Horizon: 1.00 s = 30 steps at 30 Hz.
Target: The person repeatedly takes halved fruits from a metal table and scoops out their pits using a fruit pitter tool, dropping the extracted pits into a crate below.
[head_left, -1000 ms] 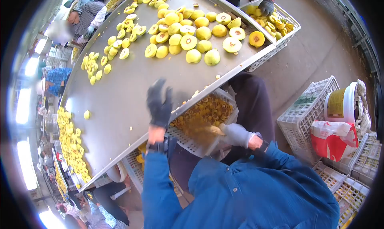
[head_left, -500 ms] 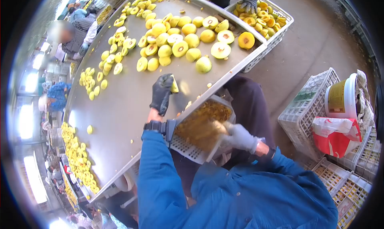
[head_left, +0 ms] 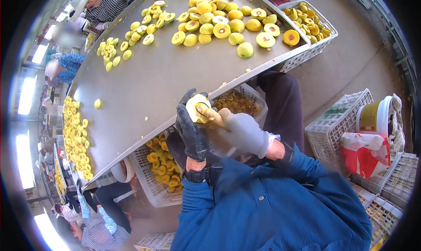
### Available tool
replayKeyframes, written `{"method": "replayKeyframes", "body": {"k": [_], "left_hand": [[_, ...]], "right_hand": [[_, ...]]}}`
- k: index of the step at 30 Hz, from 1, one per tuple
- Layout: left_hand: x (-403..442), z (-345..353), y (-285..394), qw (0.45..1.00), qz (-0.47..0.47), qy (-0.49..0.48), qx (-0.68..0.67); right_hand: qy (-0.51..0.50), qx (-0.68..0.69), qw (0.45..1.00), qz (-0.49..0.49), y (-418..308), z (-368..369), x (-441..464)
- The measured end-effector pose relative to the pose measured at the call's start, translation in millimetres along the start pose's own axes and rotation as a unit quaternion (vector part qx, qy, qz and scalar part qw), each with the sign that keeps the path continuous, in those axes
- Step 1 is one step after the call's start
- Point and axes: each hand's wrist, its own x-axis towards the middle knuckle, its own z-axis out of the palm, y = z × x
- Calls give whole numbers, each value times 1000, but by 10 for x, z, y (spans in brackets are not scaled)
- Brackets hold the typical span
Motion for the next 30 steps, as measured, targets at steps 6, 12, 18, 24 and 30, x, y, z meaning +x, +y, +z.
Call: {"method": "replayKeyframes", "body": {"k": [6,12,18,24,30], "left_hand": [[-12,50,3,975,-99,55,-189],[-20,41,72,994,-71,47,-69],[-5,-43,82,991,-37,-36,-121],[164,-196,246,965,29,-259,14],[-26,100,93,935,-152,-188,-261]], "right_hand": [[8,-48,998,-32,-6,98,-69],[-38,128,990,-51,16,57,-78],[-318,552,741,213,-248,-328,-122],[-307,459,821,143,-128,-283,-217],[-354,548,741,160,54,-178,-225]]}}
